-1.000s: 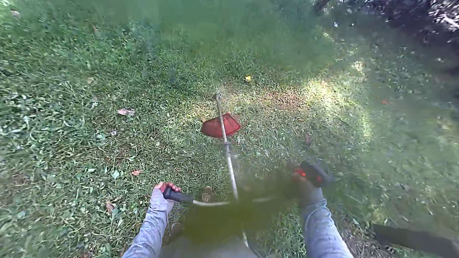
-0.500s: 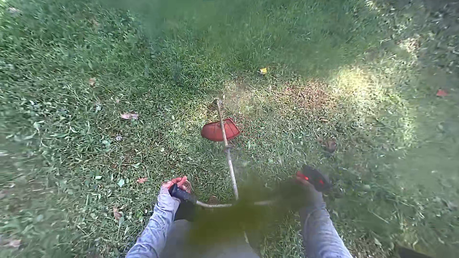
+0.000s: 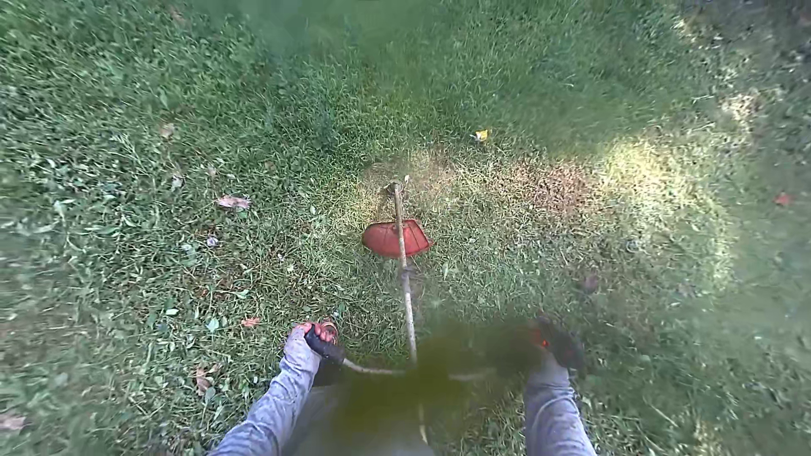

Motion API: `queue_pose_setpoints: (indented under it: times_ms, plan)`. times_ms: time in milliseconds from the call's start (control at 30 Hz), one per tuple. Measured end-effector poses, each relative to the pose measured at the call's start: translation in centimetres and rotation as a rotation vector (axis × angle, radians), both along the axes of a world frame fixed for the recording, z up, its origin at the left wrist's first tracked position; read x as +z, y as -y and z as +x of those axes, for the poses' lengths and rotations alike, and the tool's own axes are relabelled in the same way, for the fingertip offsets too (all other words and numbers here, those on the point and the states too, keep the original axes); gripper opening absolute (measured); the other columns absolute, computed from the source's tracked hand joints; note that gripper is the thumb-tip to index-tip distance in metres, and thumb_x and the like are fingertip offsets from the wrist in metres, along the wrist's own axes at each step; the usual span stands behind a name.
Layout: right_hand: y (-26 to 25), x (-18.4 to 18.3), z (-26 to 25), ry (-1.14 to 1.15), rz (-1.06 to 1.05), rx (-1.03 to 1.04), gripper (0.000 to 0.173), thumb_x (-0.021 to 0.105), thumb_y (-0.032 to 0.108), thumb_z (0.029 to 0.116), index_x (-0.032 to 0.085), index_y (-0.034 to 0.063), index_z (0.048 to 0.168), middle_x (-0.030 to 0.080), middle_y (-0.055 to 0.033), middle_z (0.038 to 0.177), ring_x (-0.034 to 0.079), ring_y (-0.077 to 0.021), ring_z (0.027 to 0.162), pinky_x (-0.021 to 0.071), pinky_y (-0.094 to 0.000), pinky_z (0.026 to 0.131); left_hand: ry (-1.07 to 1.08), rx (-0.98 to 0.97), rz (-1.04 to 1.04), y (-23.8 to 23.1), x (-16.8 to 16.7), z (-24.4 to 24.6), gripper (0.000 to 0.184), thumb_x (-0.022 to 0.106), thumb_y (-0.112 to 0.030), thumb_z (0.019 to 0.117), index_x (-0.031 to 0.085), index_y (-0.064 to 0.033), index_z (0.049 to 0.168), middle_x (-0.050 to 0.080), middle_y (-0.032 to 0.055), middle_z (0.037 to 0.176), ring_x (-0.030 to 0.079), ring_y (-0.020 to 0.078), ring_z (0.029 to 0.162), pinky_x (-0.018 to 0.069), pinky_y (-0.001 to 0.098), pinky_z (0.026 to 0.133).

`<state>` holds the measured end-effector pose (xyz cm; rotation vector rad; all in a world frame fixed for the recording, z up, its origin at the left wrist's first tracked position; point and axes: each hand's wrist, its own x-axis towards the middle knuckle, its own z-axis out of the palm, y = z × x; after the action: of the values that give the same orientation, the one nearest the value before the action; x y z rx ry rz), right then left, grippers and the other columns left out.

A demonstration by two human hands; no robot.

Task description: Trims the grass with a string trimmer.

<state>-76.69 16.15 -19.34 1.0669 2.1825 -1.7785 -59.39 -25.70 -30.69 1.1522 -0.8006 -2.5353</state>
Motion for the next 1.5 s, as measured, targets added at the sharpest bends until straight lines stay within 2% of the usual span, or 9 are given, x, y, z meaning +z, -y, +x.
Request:
queue_pose_setpoints:
  times_ms: [200,333,467,533,600,700,967,1167,1500]
  plan:
    - [-3.9,-6.0,0.3,-0.073,-0.023,0.095,0.020,0.049,0.006,0.0994,0.053,-0.0030,0.117,0.057,-0.0028,0.077,0.056,-0.0093,0.062,0.0533,-0.0291,0.061,0.076,0.058,-0.076,-2.3,1.0,4.0,0.061,0.001,-0.030,0.1078,0.049,-0.0159,0.073,0.054,-0.0013,0.055,0.059,0.0166,0.054,0.0565,0.0371,0.061]
    - [1.1,0.7,0.2,0.111,0.025,0.211,0.026,0.043,0.007,0.1055,0.048,-0.0059,0.128,0.051,-0.0057,0.091,0.048,-0.0075,0.071,0.0465,-0.0248,0.071,0.085,0.155,-0.078,-4.0,1.7,6.7,0.063,-0.001,-0.032,0.1087,0.047,-0.0166,0.070,0.053,-0.0014,0.054,0.059,0.0162,0.052,0.0565,0.0364,0.060]
    - [0.1,-6.4,-1.6,-0.182,0.044,0.396,0.024,0.044,-0.001,0.1018,0.046,-0.0177,0.118,0.050,-0.0130,0.078,0.048,-0.0106,0.059,0.0462,-0.0255,0.056,0.048,0.280,-0.102,-4.8,0.0,10.3,0.065,0.000,-0.033,0.1073,0.048,-0.0171,0.067,0.056,-0.0009,0.053,0.061,0.0163,0.051,0.0573,0.0371,0.058]
    - [4.0,-1.6,-2.6,0.139,0.096,0.459,0.032,0.039,-0.002,0.1053,0.044,-0.0139,0.134,0.056,-0.0195,0.099,0.053,-0.0151,0.078,0.0485,-0.0290,0.078,0.076,0.330,-0.085,-4.7,0.5,11.9,0.064,0.000,-0.035,0.1074,0.047,-0.0171,0.067,0.055,-0.0003,0.053,0.060,0.0176,0.052,0.0571,0.0387,0.059]
    - [9.4,4.8,-2.0,0.331,0.063,0.437,0.032,0.032,0.003,0.1089,0.038,-0.0032,0.140,0.048,-0.0077,0.106,0.049,-0.0051,0.085,0.0436,-0.0197,0.084,0.118,0.388,-0.066,-4.3,0.9,13.2,0.062,0.002,-0.035,0.1081,0.046,-0.0174,0.068,0.054,-0.0003,0.053,0.060,0.0185,0.052,0.0569,0.0398,0.060]
    - [12.6,1.6,-3.1,0.162,0.061,0.500,0.025,0.040,-0.001,0.1048,0.045,-0.0082,0.128,0.045,-0.0058,0.087,0.045,-0.0044,0.064,0.0441,-0.0189,0.063,0.162,0.511,-0.074,-3.3,1.7,14.8,0.057,0.006,-0.031,0.1085,0.046,-0.0166,0.070,0.052,0.0000,0.053,0.060,0.0192,0.052,0.0573,0.0411,0.060]
    - [23.6,-0.3,-4.9,0.026,-0.114,0.773,0.027,0.046,-0.004,0.1013,0.050,-0.0076,0.128,0.054,-0.0052,0.083,0.053,-0.0072,0.064,0.0514,-0.0235,0.063,0.244,0.723,-0.084,1.9,3.3,18.4,0.055,0.010,-0.035,0.1074,0.045,-0.0177,0.068,0.052,-0.0002,0.052,0.059,0.0193,0.052,0.0570,0.0420,0.059]
    - [27.0,-3.8,-9.0,0.042,-0.125,0.809,0.023,0.046,-0.004,0.1004,0.050,-0.0078,0.122,0.051,-0.0041,0.079,0.051,-0.0080,0.060,0.0510,-0.0253,0.061,0.308,0.719,-0.115,5.4,5.7,16.1,0.059,0.004,-0.035,0.1079,0.045,-0.0169,0.069,0.052,-0.0007,0.052,0.060,0.0188,0.052,0.0575,0.0406,0.059]
    - [18.1,1.5,-13.0,-0.024,-0.010,0.380,0.016,0.042,0.003,0.1026,0.048,0.0001,0.117,0.051,0.0014,0.076,0.051,-0.0020,0.058,0.0507,-0.0205,0.057,0.255,0.468,0.069,7.1,3.3,0.3,0.049,0.016,-0.033,0.1125,0.048,-0.0117,0.082,0.052,0.0022,0.058,0.056,0.0200,0.053,0.0550,0.0400,0.058]
